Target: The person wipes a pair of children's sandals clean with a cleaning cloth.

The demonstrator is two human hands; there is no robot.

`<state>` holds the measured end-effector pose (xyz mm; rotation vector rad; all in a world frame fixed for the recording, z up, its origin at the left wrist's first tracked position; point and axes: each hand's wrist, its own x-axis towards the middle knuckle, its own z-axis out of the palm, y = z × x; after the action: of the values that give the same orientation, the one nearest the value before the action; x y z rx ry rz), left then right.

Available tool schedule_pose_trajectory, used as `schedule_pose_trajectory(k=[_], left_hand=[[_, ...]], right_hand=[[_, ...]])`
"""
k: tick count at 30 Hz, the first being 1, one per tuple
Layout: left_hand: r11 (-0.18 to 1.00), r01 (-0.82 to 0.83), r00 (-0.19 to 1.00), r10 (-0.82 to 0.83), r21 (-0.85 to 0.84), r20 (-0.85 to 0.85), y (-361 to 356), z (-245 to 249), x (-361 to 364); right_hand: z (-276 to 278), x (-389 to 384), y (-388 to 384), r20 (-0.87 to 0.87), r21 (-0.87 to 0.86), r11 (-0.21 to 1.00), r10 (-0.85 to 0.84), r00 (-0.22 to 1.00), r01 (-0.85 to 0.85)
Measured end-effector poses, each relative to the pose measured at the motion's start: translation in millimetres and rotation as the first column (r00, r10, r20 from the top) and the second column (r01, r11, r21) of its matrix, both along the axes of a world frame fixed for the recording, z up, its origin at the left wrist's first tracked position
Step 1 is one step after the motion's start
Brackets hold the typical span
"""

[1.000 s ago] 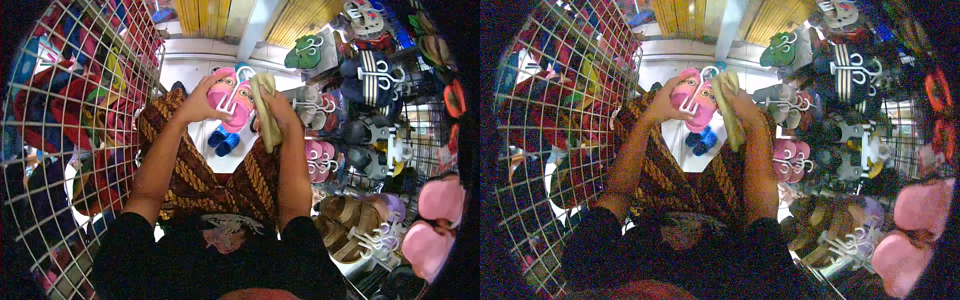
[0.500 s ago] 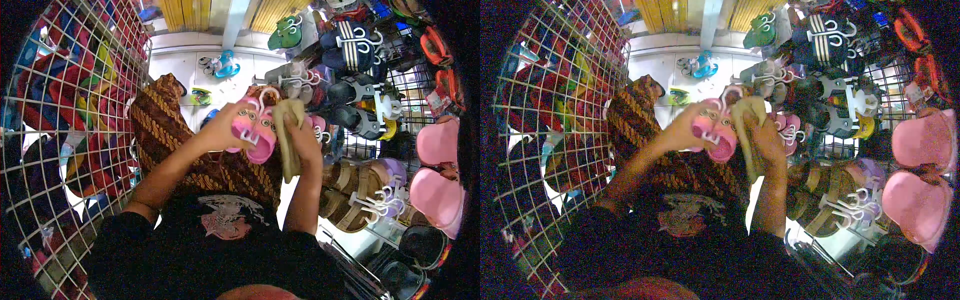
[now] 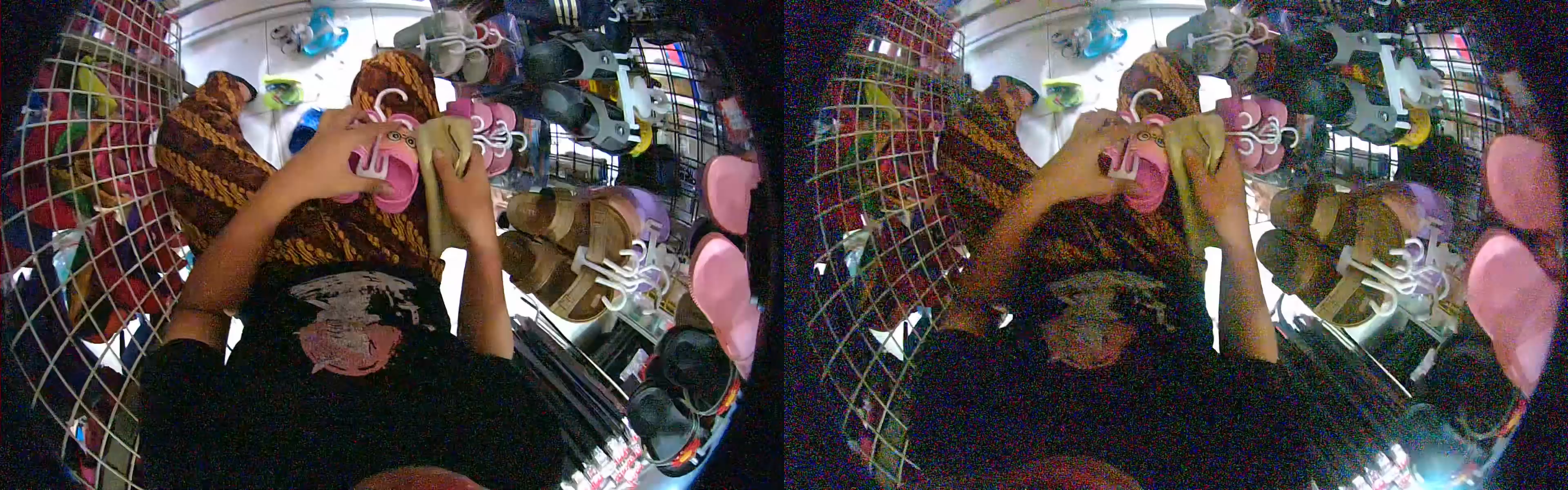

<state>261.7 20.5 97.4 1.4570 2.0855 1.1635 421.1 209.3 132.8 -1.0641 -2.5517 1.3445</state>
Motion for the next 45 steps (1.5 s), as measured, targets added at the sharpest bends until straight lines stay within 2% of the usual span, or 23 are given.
schedule_pose_trajectory(k=[3,4,7,8,11,12,15,16,19,20,23,24,26,28,31,32,35,36,39,40,41,43,45], left_hand=[[0.999,-0.030,0.998,0.032,-0.030,0.061,0,2,6],[0.999,-0.052,0.999,0.052,0.004,-0.007,1,-4,10],[0.998,-0.067,0.997,0.066,0.017,0.028,1,-13,12],[0.998,-0.068,0.997,0.068,0.016,0.028,2,-13,12],[0.998,-0.060,0.998,0.060,-0.007,0.010,4,-17,12],[0.998,-0.062,0.998,0.062,-0.001,0.006,4,-20,12],[0.997,-0.073,0.997,0.072,0.012,0.030,6,-26,13],[0.997,-0.077,0.995,0.076,0.011,0.064,6,-26,13],[0.996,-0.079,0.988,0.082,-0.030,0.133,4,-21,11],[0.996,-0.077,0.985,0.084,-0.047,0.152,3,-19,11],[0.998,-0.056,0.990,0.052,0.026,0.131,2,-15,9],[0.999,-0.050,0.991,0.048,0.020,0.121,1,-16,10],[1.000,-0.026,0.995,0.025,0.006,0.099,1,-19,11],[1.000,-0.016,0.994,0.017,-0.014,0.107,2,-18,8],[0.999,0.030,0.985,-0.023,-0.039,0.172,5,-26,6],[0.998,0.039,0.979,-0.029,-0.046,0.203,6,-29,6],[1.000,-0.002,0.987,0.007,-0.031,0.158,4,-24,4],[0.999,0.034,0.987,-0.029,-0.027,0.157,5,-20,0],[0.994,0.105,0.984,-0.103,-0.012,0.149,8,-10,-11],[0.995,0.095,0.985,-0.093,-0.007,0.147,7,-7,-10],[0.996,0.086,0.985,-0.084,-0.008,0.152,5,-6,-8],[0.998,0.062,0.992,-0.059,-0.027,0.116,3,-10,-5],[0.996,0.071,0.990,-0.064,-0.055,0.124,5,-14,-6]], right_hand=[[16,3,-15,0.056,0.173,0.984,-0.060,0.997,0.050],[14,4,-14,-0.041,0.183,0.983,-0.022,0.999,0.030],[38,-6,-28,-0.110,0.224,0.975,0.027,0.994,-0.002],[37,-4,-29,-0.101,0.204,0.977,0.076,0.992,-0.055],[26,-7,-26,0.099,0.186,0.970,0.143,0.985,-0.160],[14,-10,-23,0.023,0.203,0.979,0.015,1.000,-0.019],[15,-12,-14,-0.002,0.185,0.981,-0.061,0.998,0.060],[21,-10,-19,-0.078,0.180,0.983,0.051,0.996,-0.036],[21,-14,-22,0.049,0.295,0.942,0.152,0.987,-0.159],[10,-11,-16,-0.060,0.187,0.980,0.074,0.996,-0.061],[-1,-6,2,-0.182,0.000,0.994,-0.108,0.977,0.110],[9,-8,-4,-0.220,-0.175,0.972,-0.195,0.956,0.158],[14,-7,-12,-0.124,0.025,0.998,-0.048,0.991,0.052],[0,-4,-6,0.027,0.286,0.954,0.083,0.996,-0.087],[-5,0,5,0.061,0.174,0.980,-0.104,0.993,0.092],[-2,0,1,-0.088,0.130,0.981,-0.133,0.987,0.144],[16,-1,-21,0.047,0.268,0.963,0.006,0.999,-0.018],[-7,5,-10,0.109,0.351,0.936,-0.022,0.994,-0.018],[-24,6,9,0.056,0.182,0.973,-0.152,0.987,0.139],[-16,5,6,-0.029,0.147,0.981,-0.124,0.992,0.127],[-21,8,3,-0.124,0.262,0.959,-0.074,0.990,0.105],[-14,9,-11,-0.010,0.357,0.934,0.023,1.000,-0.017],[-22,-2,3,0.122,0.232,0.968,-0.121,0.985,0.090]])
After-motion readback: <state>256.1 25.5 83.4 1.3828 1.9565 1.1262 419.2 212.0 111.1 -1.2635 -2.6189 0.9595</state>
